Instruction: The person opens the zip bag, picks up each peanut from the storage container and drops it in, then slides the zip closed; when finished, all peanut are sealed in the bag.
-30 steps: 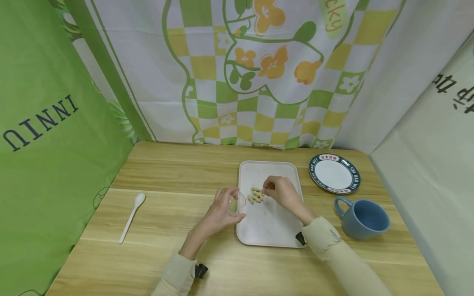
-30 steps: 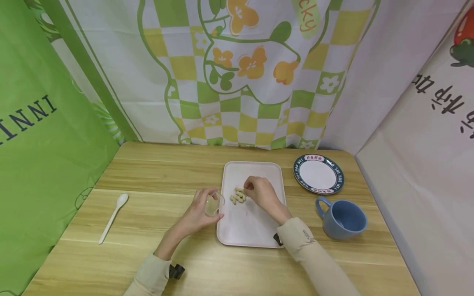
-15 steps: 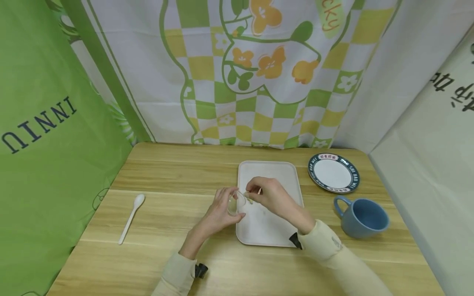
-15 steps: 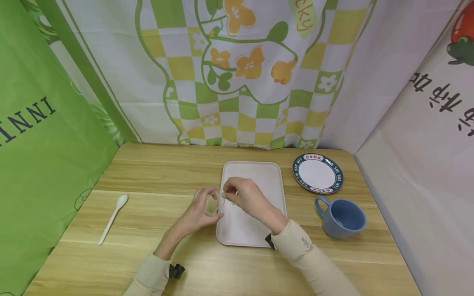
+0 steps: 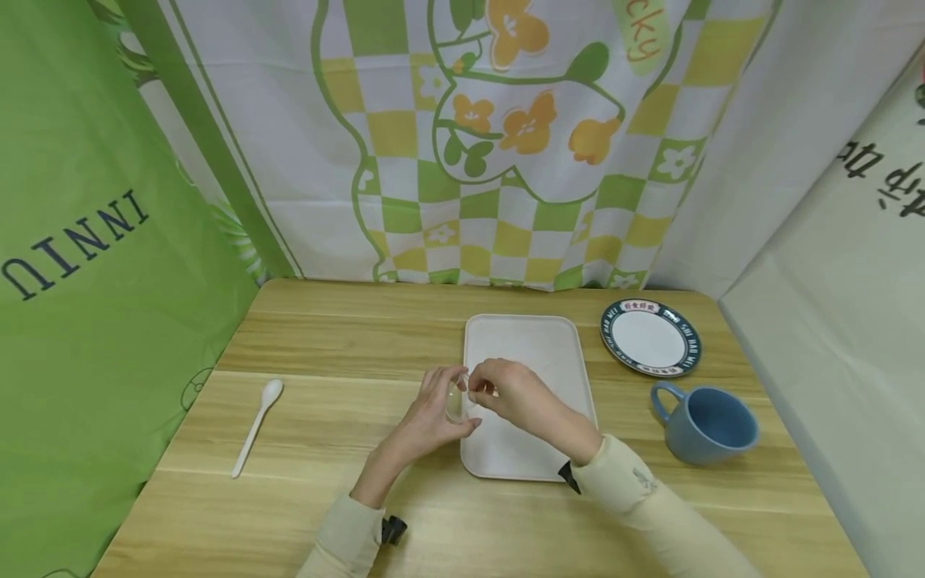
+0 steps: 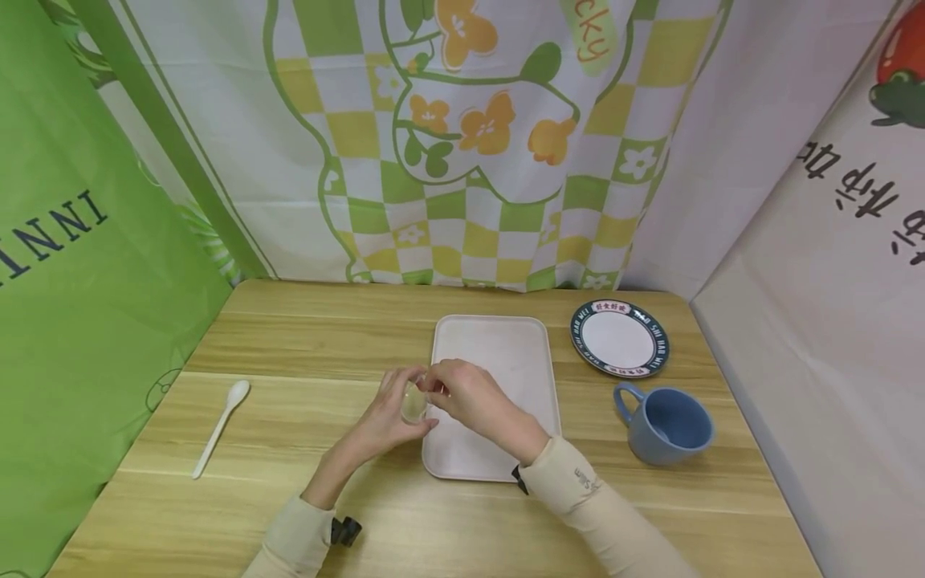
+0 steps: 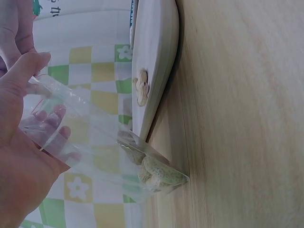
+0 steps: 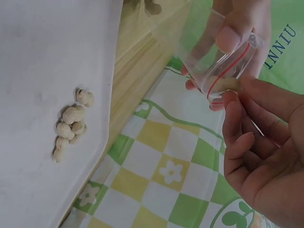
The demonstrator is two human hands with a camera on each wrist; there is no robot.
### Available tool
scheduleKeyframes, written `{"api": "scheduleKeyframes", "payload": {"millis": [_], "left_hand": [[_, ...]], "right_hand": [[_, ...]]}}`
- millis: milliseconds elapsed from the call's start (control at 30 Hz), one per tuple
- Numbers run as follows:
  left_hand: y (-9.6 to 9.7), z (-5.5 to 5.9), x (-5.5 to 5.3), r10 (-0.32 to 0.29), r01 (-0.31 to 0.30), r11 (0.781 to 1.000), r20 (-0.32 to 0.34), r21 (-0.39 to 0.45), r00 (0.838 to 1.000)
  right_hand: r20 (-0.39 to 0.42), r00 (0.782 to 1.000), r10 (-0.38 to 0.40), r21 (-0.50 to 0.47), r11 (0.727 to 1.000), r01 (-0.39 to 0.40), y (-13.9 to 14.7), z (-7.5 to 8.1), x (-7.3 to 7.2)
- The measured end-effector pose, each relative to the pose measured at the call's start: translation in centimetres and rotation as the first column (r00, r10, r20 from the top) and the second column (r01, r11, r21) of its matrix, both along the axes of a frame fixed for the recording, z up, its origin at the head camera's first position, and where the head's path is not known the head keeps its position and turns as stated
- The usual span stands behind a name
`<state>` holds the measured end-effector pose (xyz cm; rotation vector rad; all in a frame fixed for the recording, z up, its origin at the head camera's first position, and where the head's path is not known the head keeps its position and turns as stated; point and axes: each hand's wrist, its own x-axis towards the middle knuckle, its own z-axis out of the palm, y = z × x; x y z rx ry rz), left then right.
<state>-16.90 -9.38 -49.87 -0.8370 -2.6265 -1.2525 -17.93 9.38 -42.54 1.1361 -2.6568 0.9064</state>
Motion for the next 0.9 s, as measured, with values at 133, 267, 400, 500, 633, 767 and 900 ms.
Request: {"api": "scheduleKeyframes", "payload": {"millis": [133,267,400,500,633,767,900], "left_hand": [[0.0,0.0,0.0,-0.002,0.002,1.000,0.005,-0.008,1.000],[0.0,0.1,0.0,0.004,-0.005,1.000,-0.026,-0.020,1.000],[-0.1,0.0,-0.1,0.015,-0.017,0.999,-0.053,-0.031,0.998],[-0.1,-0.1,0.0,0.012,-0.013,1.000,-0.047,-0.024,0.999],[-0.2,-0.2,0.1,0.012,-0.012,1.000,-0.035,-0.016,0.999],[-0.2,-0.2,0.2,0.023,-0.024,0.999,-0.032,-0.022,0.999],[-0.2,-0.1,0.2,0.028,-0.028,0.999,-0.024,-0.028,0.999]], "right_hand": [[-0.016,1.000,-0.023,0.022,0.999,0.024,0.3,0.0,-0.1],[-0.012,0.997,-0.079,-0.034,0.996,0.079,1.5,0.2,-1.2],[0.014,0.986,-0.168,-0.039,0.985,0.169,3.4,-0.6,-3.1],[0.078,0.968,-0.237,0.037,0.971,0.235,4.8,-2.0,-4.4],[0.162,0.947,-0.276,0.164,0.954,0.249,5.8,-4.1,-5.5],[0.172,0.952,-0.252,0.213,0.953,0.214,5.9,-5.9,-6.5],[0.188,0.950,-0.248,0.205,0.956,0.209,5.6,-6.9,-7.0]]}}
